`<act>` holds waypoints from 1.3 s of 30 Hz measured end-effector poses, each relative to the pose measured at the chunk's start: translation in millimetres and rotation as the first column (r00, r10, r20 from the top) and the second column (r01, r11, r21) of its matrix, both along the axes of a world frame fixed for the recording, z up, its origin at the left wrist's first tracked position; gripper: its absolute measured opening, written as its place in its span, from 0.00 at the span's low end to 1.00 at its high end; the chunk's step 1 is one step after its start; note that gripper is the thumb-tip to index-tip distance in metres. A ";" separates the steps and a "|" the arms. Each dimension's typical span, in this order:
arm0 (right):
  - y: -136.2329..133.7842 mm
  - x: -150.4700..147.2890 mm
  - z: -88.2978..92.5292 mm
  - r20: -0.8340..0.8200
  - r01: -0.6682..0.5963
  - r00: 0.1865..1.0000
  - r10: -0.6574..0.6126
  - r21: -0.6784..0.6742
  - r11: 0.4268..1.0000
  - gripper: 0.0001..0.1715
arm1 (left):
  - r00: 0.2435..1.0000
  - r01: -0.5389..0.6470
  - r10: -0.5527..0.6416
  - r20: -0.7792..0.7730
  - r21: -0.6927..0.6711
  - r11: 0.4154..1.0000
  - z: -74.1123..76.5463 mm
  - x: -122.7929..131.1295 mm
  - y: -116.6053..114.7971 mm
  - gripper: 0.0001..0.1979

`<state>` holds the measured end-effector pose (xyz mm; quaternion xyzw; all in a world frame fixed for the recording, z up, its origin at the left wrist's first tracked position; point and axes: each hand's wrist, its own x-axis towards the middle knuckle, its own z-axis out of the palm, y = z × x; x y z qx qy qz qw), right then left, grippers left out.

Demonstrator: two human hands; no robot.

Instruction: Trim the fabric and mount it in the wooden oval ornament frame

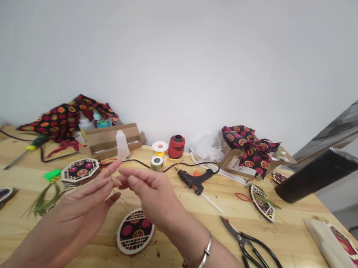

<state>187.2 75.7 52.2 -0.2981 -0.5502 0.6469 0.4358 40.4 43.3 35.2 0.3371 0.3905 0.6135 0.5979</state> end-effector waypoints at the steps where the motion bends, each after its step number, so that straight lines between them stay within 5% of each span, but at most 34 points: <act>1: -1.2 -1.4 -0.4 -0.026 -0.047 0.999 0.046 -0.015 0.999 0.15 | 1.000 0.000 0.000 0.018 0.005 1.000 0.3 0.3 0.6 0.10; 6: -5.8 -5.4 4.0 -0.047 -0.178 0.983 0.179 0.016 0.984 0.14 | 0.993 0.047 -0.043 0.110 -0.031 0.998 1.4 0.0 1.8 0.14; 12: -6.8 -8.2 3.2 0.040 -0.119 0.991 0.124 -0.117 0.986 0.08 | 0.980 0.086 -0.063 0.190 -0.115 0.990 -0.3 -2.0 0.1 0.13; 17: -4.1 -6.8 -1.6 0.103 -0.054 0.993 0.064 -0.099 0.994 0.15 | 0.973 0.101 -0.067 0.221 -0.148 0.984 2.8 -2.3 -0.3 0.16; 26: 5.3 2.7 -2.3 0.224 0.044 0.974 -0.030 -0.057 0.997 0.14 | 0.971 -0.021 0.058 0.233 -0.156 0.987 5.9 -15.6 7.7 0.07; 39: 17.5 12.8 2.8 0.207 0.125 0.972 -0.110 -0.060 0.990 0.17 | 0.962 -0.130 0.161 0.218 -0.151 0.980 9.8 -34.0 16.6 0.09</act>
